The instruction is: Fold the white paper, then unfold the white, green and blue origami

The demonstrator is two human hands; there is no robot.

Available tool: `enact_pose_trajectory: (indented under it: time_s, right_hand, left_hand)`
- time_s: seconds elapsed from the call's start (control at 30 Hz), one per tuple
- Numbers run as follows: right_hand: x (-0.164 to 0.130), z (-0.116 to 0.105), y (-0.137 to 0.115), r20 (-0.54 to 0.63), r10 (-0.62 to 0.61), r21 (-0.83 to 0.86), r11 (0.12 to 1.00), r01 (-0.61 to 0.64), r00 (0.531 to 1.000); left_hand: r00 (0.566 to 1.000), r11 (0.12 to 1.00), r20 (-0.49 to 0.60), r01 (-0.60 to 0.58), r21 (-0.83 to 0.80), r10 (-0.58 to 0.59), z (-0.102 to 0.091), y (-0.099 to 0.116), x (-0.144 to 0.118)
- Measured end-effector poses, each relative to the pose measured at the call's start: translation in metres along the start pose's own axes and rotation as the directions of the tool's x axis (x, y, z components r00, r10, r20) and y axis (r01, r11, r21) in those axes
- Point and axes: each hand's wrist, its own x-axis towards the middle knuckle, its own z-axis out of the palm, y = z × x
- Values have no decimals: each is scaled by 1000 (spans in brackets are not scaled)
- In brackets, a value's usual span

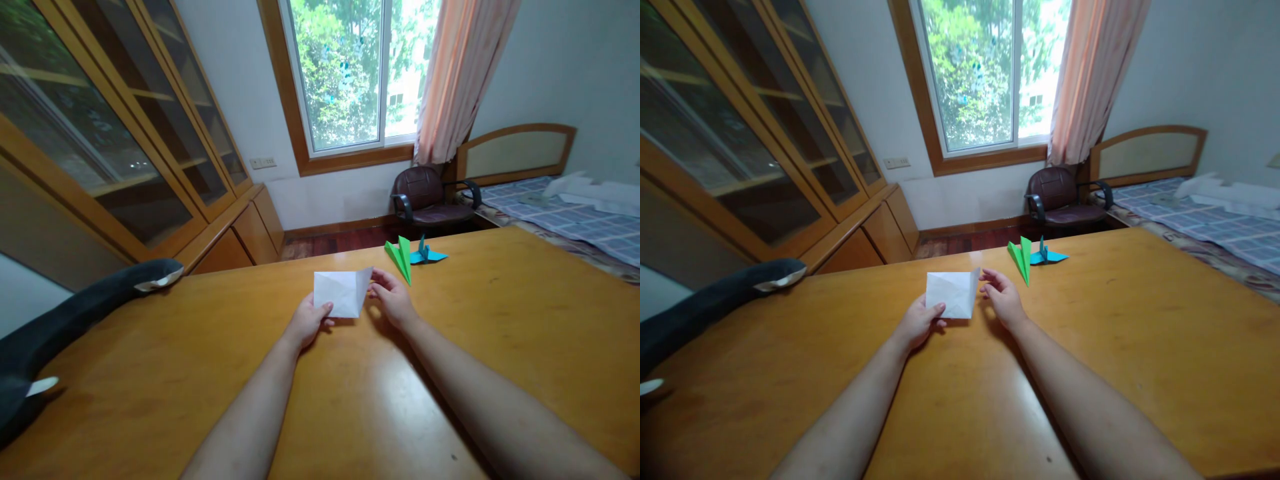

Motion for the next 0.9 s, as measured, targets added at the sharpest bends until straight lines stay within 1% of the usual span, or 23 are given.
enact_pose_trajectory:
  time_s: [0.03,0.1,0.17,0.2,0.27,0.33,0.43,0.6,0.7,0.77,0.8,0.83,0.9]
  right_hand:
    - [-1,0,-1,70,48,45,998,-51,996]
    - [-3,1,-2,202,122,101,984,-144,972]
    - [-6,3,-3,302,155,115,974,-198,940]
    - [-7,4,-3,335,161,112,971,-209,928]
    - [-8,4,-3,365,172,97,970,-221,915]
    - [-8,4,-3,371,187,80,969,-232,909]
    - [-8,4,-6,358,194,49,973,-226,913]
    - [-8,3,-9,317,221,-123,974,-191,922]
    - [-7,1,-8,328,214,-215,965,-148,920]
    - [-5,0,-5,347,168,-247,965,-83,923]
    - [-4,-1,-3,348,120,-249,968,-31,930]
    - [-4,-1,-1,338,58,-246,969,29,940]
    - [-3,-1,5,292,-72,-250,957,149,954]
  left_hand:
    - [999,1000,44,14,24,-15,-2,2,-1]
    - [991,997,127,34,70,-43,-6,5,-1]
    - [979,993,198,32,114,-55,-11,6,0]
    - [973,991,222,26,134,-55,-13,6,1]
    - [964,985,257,20,170,-64,-17,5,3]
    - [957,981,279,23,195,-78,-19,5,5]
    - [958,980,276,26,195,-80,-19,6,5]
    - [964,989,261,18,148,-56,-17,6,5]
    - [971,983,237,-26,182,-18,-16,4,6]
    - [975,962,217,-99,253,43,-15,4,6]
    - [972,943,214,-156,295,94,-14,4,6]
    - [965,916,210,-224,334,159,-14,3,7]
    - [931,842,191,-362,400,310,-13,2,8]
